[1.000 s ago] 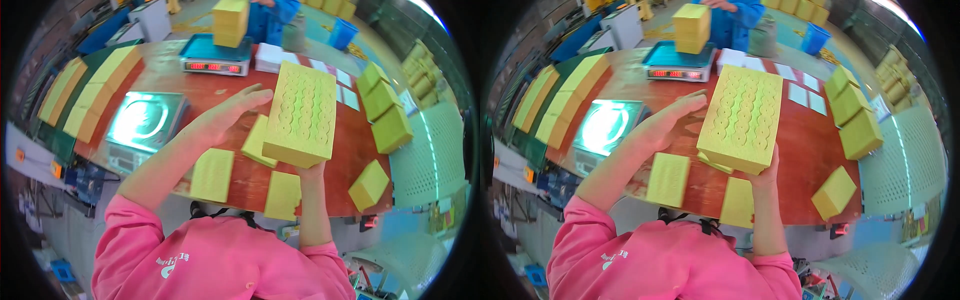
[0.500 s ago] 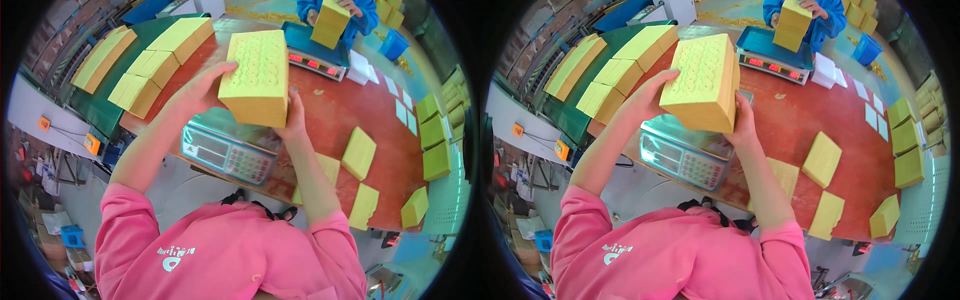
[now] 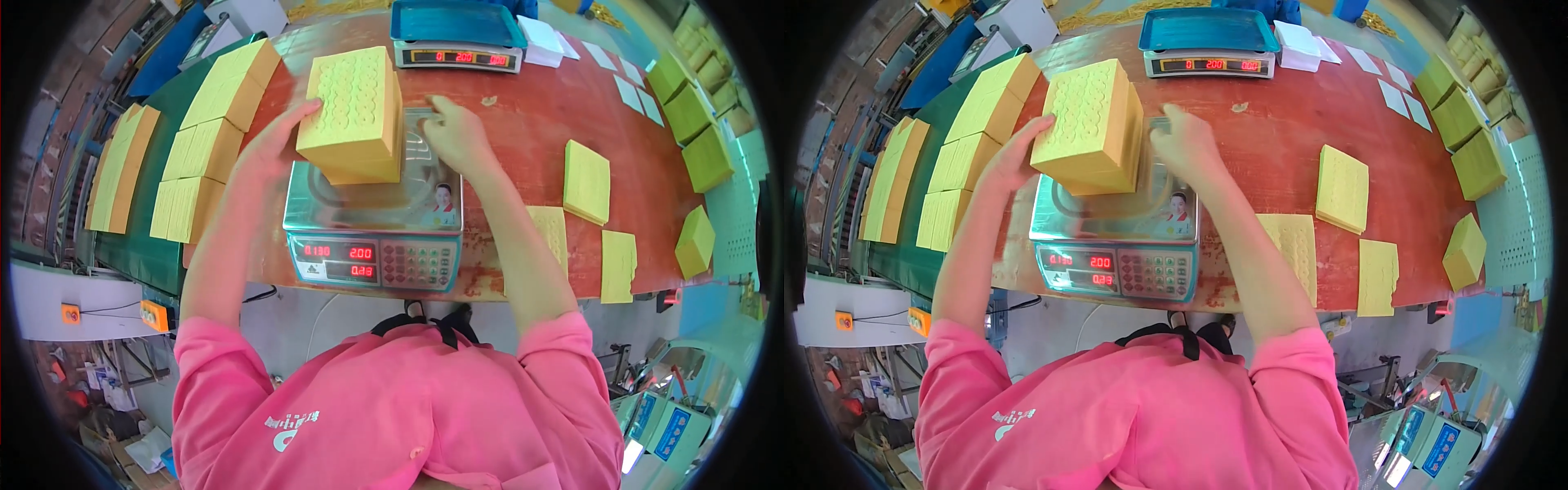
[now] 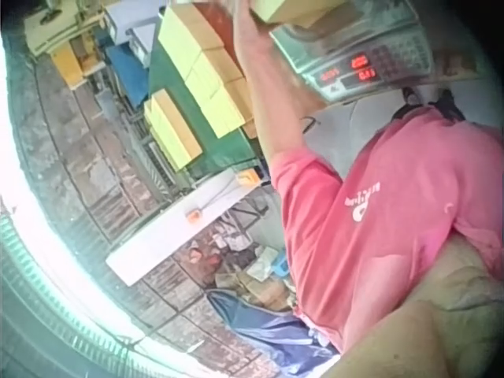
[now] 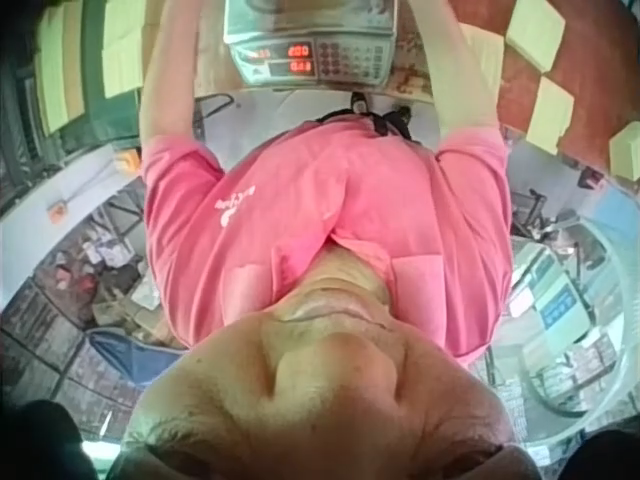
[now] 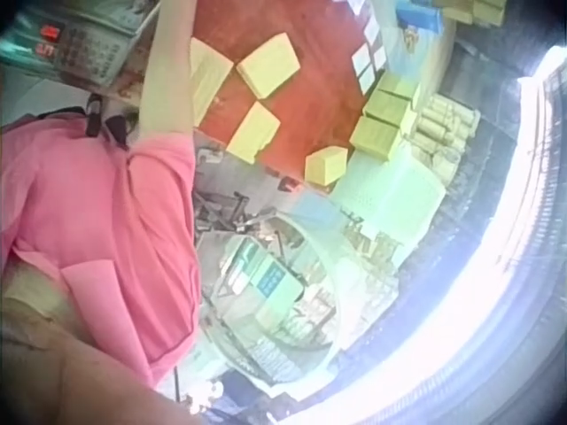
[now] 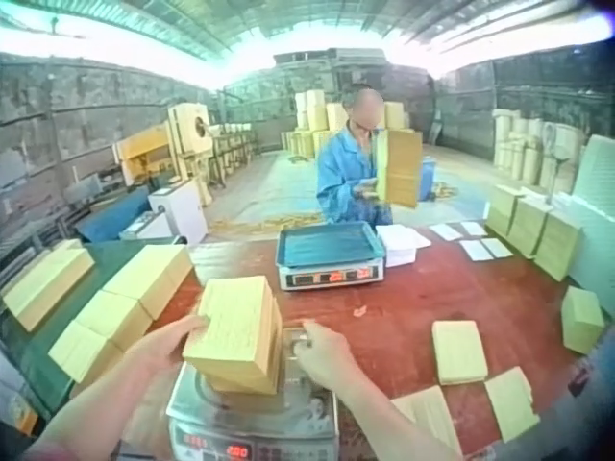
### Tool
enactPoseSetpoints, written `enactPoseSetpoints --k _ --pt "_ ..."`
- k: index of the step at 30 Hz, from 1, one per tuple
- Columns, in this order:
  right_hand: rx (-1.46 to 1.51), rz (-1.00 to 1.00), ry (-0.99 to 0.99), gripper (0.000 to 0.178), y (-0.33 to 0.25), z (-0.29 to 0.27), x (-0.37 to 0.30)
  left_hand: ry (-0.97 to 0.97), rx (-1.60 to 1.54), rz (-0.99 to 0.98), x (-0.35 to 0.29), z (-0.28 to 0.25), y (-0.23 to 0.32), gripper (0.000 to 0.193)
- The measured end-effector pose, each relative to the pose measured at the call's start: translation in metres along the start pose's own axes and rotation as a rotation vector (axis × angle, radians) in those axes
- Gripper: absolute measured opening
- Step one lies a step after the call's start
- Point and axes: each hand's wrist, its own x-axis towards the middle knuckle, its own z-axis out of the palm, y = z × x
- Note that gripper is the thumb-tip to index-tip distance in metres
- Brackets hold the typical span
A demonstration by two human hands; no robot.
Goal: Weigh stacks of paper on a digital scale and move them to a conveyor belt.
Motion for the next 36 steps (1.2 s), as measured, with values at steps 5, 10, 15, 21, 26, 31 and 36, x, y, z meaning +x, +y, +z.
enactPoseSetpoints --k 5,10,15,21,26,31,36 --pt "0.576 -0.069 0.135 0.036 0.051 -0.055 -0.078 0.345 0.697 0.508 0.031 0.003 0.043 0.083" --pt "0.706 0.103 0.220 0.029 0.088 -0.103 -0.178 0.359 1.235 0.733 0.070 0.018 0.047 0.069" --pt "0.753 0.307 0.413 0.026 0.140 -0.118 -0.265 0.120 1.456 0.639 0.077 0.056 0.024 0.065" --pt "0.749 0.317 0.566 0.022 0.161 -0.127 -0.298 0.111 1.445 0.706 0.069 0.048 0.045 0.063" --pt "0.475 0.270 0.544 0.023 0.190 -0.123 -0.300 0.329 1.213 1.401 -0.010 0.175 0.003 0.052" --pt "0.228 0.177 0.438 0.039 0.200 -0.092 -0.268 0.188 0.846 0.833 -0.064 0.301 -0.144 0.071" --pt "0.339 0.165 0.302 0.051 0.185 -0.072 -0.301 -0.041 0.429 0.219 -0.051 0.328 -0.191 0.070"
